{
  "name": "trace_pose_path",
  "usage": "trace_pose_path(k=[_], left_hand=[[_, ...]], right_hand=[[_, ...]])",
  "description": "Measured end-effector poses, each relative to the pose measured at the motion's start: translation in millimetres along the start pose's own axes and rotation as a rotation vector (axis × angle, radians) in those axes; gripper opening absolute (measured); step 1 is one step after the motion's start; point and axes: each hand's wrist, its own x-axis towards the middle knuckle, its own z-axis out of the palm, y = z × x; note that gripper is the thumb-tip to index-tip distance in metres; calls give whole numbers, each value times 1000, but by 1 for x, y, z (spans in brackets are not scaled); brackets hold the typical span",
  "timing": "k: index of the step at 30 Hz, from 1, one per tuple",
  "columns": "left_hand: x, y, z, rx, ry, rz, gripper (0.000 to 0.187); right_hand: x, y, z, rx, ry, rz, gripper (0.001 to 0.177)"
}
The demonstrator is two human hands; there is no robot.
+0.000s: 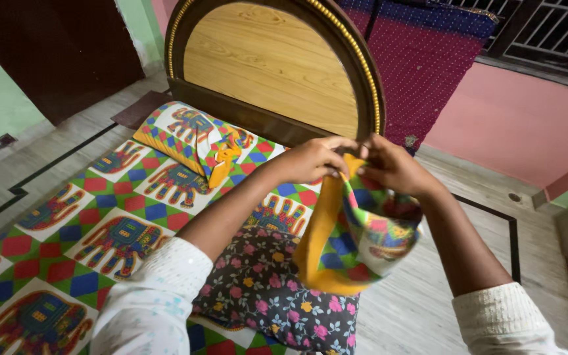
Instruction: The person removes a pillowcase from a pillow by hand, folds the pillowcase, and places it on a bench.
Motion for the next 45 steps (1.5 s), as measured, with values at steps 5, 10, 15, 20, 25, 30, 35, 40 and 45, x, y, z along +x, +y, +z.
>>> trace_pose_path(k=[5,10,15,20,25,30,35,40,45], left_hand=[[8,-12,11,57,92,-7,25],[-7,-46,-9,168,214,-150,19],[-47,-73,-46,305,231,-280,15],[-82,-79,-43,219,314,-418,16],[-83,-64,-40,233,311,-311,12],[-74,-52,-37,228,300,-298,12],[-97,-57,-43,203,378,-251,17],[-105,-90,-34,-177,512,-440,32],[-70,-120,-63,-439,837,-388,48]], right_hand=[[16,-38,12,-431,142,243,32],[5,4,6,-786,-28,-70,21],[-17,32,-9,-811,-185,190,25],[1,-6,-12,-942,-180,338,42],[13,-5,-2,-1098,-238,478,39],[2,18,10,-1136,-274,506,38],[-10,46,-2,-569,-13,223,50],[-6,54,2,8,218,183,50],[35,7,-21,109,404,7,60]])
